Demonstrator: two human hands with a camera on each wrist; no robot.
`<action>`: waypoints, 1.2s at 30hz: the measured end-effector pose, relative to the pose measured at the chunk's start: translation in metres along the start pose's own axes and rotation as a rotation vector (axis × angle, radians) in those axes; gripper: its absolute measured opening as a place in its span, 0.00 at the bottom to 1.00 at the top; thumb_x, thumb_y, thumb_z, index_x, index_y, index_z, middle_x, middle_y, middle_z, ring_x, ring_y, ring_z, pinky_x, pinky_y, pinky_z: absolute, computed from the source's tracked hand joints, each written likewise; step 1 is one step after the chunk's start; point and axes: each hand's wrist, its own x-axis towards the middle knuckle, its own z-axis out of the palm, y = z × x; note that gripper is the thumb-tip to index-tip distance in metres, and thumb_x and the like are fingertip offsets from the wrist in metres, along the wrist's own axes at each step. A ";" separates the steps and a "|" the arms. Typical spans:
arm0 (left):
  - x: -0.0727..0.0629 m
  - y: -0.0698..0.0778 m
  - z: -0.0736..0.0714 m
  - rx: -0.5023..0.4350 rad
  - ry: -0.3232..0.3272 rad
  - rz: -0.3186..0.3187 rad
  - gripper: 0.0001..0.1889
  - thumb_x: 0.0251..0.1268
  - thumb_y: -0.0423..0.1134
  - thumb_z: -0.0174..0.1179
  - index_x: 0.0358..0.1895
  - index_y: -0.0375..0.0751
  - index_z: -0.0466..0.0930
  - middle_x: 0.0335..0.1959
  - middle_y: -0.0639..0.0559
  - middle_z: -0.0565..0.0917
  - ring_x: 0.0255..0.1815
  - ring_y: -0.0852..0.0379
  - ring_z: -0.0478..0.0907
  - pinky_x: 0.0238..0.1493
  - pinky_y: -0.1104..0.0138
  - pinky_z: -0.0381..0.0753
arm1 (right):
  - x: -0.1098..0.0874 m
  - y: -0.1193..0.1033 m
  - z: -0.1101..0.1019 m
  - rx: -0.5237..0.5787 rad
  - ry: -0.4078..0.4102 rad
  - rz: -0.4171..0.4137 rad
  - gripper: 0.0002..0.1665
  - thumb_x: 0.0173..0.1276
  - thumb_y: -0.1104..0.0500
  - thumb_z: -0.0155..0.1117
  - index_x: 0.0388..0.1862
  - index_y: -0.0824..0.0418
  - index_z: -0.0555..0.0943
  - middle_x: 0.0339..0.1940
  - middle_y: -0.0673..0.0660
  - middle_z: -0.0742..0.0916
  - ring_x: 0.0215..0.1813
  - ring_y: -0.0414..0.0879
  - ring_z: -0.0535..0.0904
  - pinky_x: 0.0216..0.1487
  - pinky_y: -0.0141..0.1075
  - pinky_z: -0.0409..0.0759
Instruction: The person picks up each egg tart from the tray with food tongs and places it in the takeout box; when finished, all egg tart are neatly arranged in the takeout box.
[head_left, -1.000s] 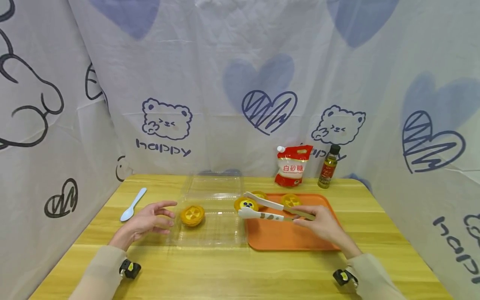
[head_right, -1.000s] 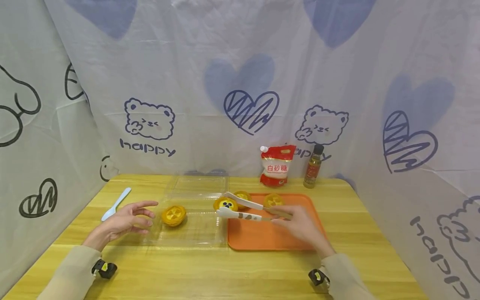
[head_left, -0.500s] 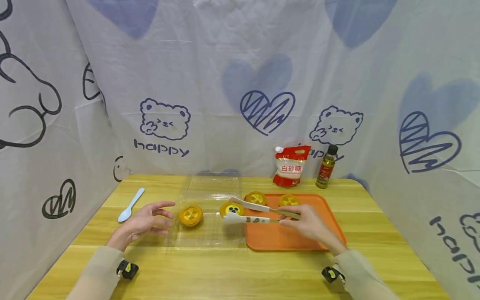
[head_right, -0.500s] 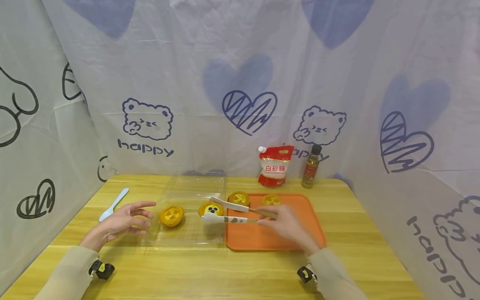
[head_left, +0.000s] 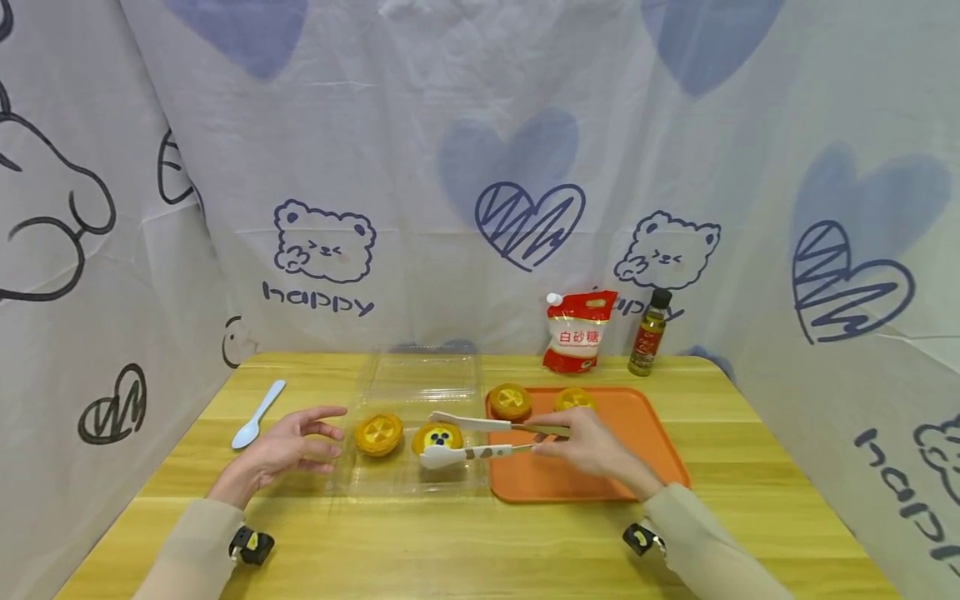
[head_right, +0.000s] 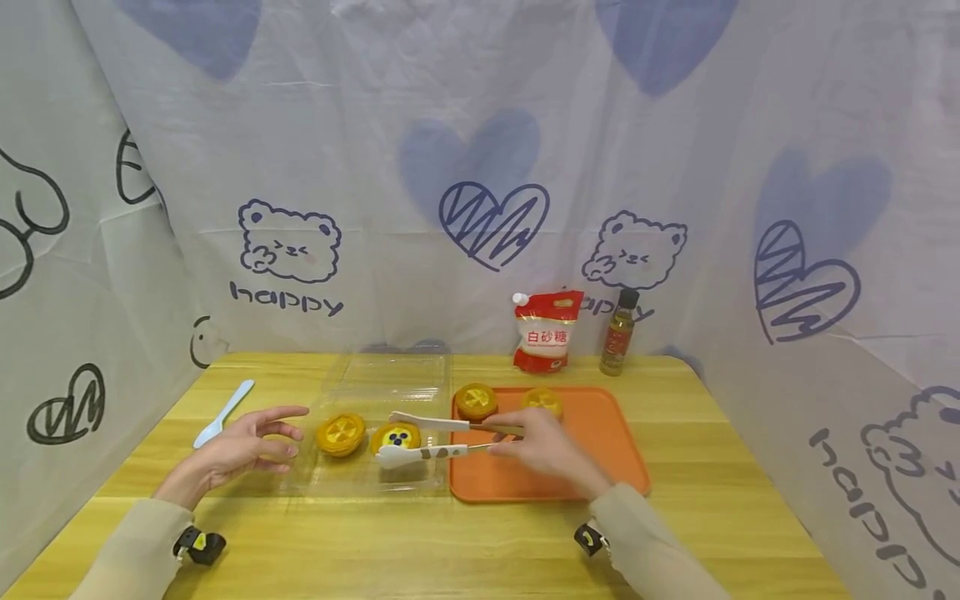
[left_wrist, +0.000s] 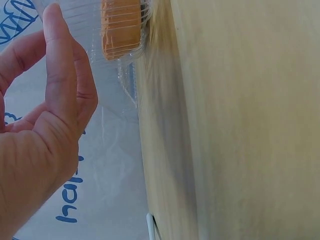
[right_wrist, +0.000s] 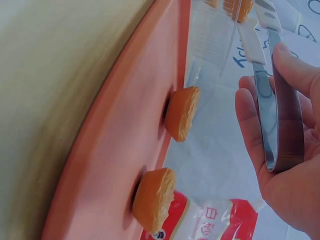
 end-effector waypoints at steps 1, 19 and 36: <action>0.000 0.000 0.000 -0.001 0.002 -0.001 0.44 0.60 0.29 0.65 0.76 0.31 0.48 0.54 0.33 0.71 0.42 0.52 0.78 0.44 0.55 0.88 | 0.001 -0.001 0.000 0.000 -0.006 0.000 0.21 0.62 0.54 0.72 0.55 0.49 0.85 0.39 0.47 0.89 0.31 0.40 0.74 0.25 0.29 0.71; -0.001 0.000 0.002 0.004 0.004 -0.002 0.44 0.60 0.28 0.64 0.76 0.31 0.48 0.54 0.33 0.70 0.42 0.51 0.78 0.43 0.56 0.88 | 0.024 -0.022 0.016 -0.035 -0.087 -0.098 0.20 0.62 0.56 0.72 0.54 0.56 0.85 0.45 0.54 0.90 0.42 0.40 0.85 0.39 0.33 0.82; -0.001 -0.001 0.002 0.000 0.004 -0.001 0.44 0.61 0.28 0.64 0.76 0.31 0.48 0.54 0.33 0.70 0.41 0.52 0.78 0.43 0.56 0.88 | 0.031 -0.028 0.024 -0.094 -0.102 -0.137 0.18 0.62 0.57 0.72 0.53 0.54 0.86 0.45 0.54 0.90 0.40 0.38 0.83 0.39 0.30 0.82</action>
